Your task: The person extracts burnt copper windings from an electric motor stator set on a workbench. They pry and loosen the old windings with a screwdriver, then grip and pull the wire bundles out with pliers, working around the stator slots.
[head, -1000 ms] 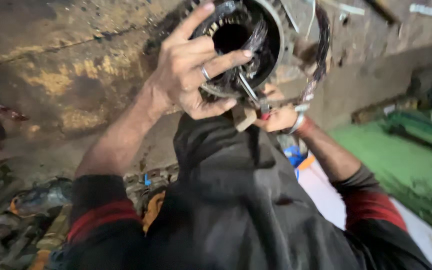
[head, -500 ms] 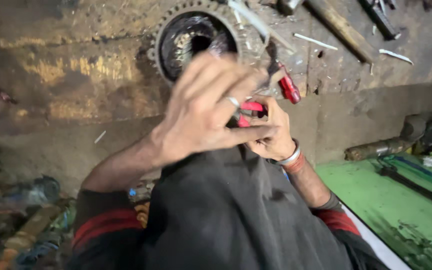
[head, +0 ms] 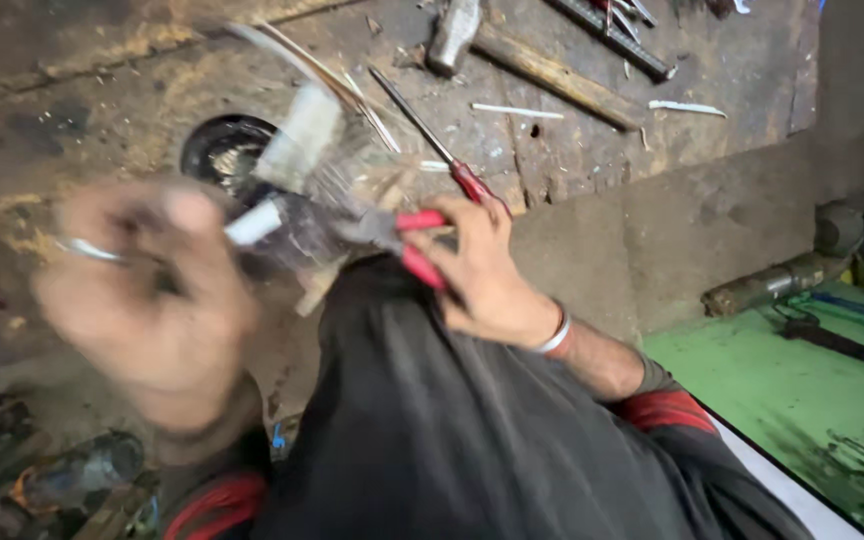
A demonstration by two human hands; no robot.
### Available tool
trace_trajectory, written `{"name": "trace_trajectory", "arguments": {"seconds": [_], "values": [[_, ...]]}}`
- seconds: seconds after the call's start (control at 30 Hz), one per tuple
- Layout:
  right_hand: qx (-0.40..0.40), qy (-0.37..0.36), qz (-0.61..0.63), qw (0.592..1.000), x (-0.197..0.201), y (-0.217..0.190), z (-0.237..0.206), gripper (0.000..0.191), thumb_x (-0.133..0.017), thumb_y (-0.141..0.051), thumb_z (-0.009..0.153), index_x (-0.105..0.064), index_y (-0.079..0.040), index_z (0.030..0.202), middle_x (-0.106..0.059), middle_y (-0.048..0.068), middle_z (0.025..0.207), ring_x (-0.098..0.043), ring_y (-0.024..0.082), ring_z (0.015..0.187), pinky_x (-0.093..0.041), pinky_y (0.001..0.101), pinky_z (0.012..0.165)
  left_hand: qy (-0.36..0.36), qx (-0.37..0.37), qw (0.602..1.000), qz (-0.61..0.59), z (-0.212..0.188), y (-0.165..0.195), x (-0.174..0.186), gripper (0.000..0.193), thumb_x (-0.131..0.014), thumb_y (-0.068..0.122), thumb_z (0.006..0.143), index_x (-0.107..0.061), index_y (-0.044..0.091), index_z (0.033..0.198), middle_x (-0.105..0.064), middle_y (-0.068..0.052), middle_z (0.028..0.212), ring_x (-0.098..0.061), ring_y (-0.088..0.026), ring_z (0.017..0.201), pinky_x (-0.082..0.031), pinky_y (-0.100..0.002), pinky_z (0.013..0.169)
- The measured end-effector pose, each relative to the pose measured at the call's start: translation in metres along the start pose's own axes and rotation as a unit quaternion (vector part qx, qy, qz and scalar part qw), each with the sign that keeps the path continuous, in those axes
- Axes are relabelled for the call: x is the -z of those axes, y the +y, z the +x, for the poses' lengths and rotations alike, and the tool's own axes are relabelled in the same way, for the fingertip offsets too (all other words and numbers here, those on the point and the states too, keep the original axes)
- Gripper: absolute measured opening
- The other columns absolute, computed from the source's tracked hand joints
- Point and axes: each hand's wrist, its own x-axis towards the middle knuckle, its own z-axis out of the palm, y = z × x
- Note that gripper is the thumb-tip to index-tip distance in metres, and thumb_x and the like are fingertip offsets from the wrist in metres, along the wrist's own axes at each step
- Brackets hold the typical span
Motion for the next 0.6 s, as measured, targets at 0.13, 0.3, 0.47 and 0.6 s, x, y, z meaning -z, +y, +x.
{"name": "trace_trajectory", "arguments": {"seconds": [0.13, 0.3, 0.47, 0.6], "values": [[-0.095, 0.083, 0.169, 0.977, 0.007, 0.059, -0.027, 0.054, -0.062, -0.007, 0.077, -0.062, -0.002, 0.130, -0.053, 0.022, 0.138, -0.055, 0.036, 0.130, -0.047, 0.0462, 0.112, -0.063, -0.009, 0.996, 0.068, 0.007, -0.011, -0.022, 0.023, -0.071, 0.019, 0.111, -0.061, -0.002, 0.107, -0.065, -0.005, 0.089, -0.060, -0.010, 0.079, -0.048, -0.023, 0.069], [-0.186, 0.115, 0.052, 0.974, -0.009, 0.146, -0.038, 0.053, -0.070, -0.009, 0.075, -0.063, 0.000, 0.127, -0.054, 0.023, 0.129, -0.054, 0.040, 0.124, -0.047, 0.0477, 0.109, -0.191, 0.037, 0.924, -0.328, -0.015, -0.040, -0.092, 0.027, -0.066, 0.029, 0.117, -0.055, 0.004, 0.118, -0.056, -0.001, 0.086, -0.057, -0.006, 0.070, -0.048, -0.023, 0.059], [-0.172, 0.062, -0.072, 0.981, -0.012, 0.182, -0.041, 0.058, -0.080, -0.011, 0.069, -0.071, -0.001, 0.125, -0.057, 0.020, 0.124, -0.056, 0.038, 0.113, -0.043, 0.0509, 0.091, -0.230, 0.265, 0.733, -0.583, -0.017, -0.061, -0.146, 0.050, -0.051, 0.049, 0.108, -0.054, 0.004, 0.129, -0.046, -0.001, 0.080, -0.039, -0.009, 0.059, -0.030, -0.026, 0.052], [-0.155, 0.301, 0.041, 0.940, 0.031, 0.165, -0.036, 0.020, -0.077, -0.007, 0.093, -0.072, -0.004, 0.113, -0.071, 0.011, 0.114, -0.069, 0.027, 0.102, -0.055, 0.0420, 0.094, -0.264, 0.311, 0.675, -0.615, -0.027, -0.070, -0.157, 0.065, -0.042, 0.060, 0.105, -0.053, 0.004, 0.135, -0.048, -0.002, 0.082, -0.040, -0.009, 0.059, -0.028, -0.024, 0.049]]}}
